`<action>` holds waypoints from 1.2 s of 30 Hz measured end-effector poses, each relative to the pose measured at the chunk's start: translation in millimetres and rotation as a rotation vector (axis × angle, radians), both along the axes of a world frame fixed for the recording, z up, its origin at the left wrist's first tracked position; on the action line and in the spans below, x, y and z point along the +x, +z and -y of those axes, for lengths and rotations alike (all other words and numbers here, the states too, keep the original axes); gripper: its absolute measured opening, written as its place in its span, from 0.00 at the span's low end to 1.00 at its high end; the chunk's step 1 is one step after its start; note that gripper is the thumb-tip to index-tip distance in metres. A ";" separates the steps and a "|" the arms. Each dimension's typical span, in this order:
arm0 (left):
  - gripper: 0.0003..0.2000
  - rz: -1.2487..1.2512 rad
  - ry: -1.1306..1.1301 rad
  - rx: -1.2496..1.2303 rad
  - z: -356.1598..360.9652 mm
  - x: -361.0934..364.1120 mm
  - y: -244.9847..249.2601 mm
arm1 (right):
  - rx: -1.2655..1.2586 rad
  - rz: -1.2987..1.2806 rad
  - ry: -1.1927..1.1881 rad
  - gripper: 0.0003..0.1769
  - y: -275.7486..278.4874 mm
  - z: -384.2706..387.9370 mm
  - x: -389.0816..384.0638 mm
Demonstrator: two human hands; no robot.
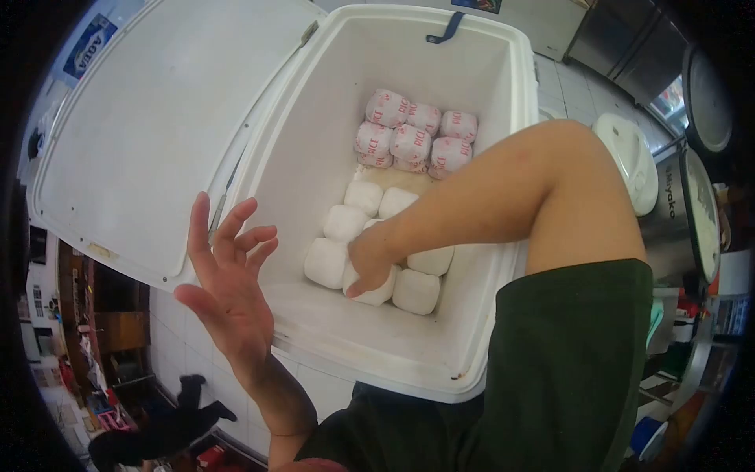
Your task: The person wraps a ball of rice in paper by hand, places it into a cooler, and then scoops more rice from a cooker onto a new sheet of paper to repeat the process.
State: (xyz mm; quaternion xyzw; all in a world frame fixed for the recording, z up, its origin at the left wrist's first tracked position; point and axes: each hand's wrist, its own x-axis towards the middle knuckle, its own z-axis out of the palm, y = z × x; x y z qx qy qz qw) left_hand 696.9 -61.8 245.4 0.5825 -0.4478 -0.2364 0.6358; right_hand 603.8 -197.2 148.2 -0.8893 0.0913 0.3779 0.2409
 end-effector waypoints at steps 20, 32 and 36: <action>0.23 0.135 -0.014 -0.019 10.9 25.6 -18.8 | -0.462 0.938 -1.152 0.09 176.3 -142.1 -470.4; 0.19 0.487 0.284 -0.219 1.2 -28.7 -19.4 | -1.189 0.557 -2.075 0.32 -172.1 -219.1 -848.1; 0.16 0.492 0.301 -0.486 -37.7 -224.2 -37.9 | -1.300 0.382 -2.057 0.31 -177.8 -195.3 -841.6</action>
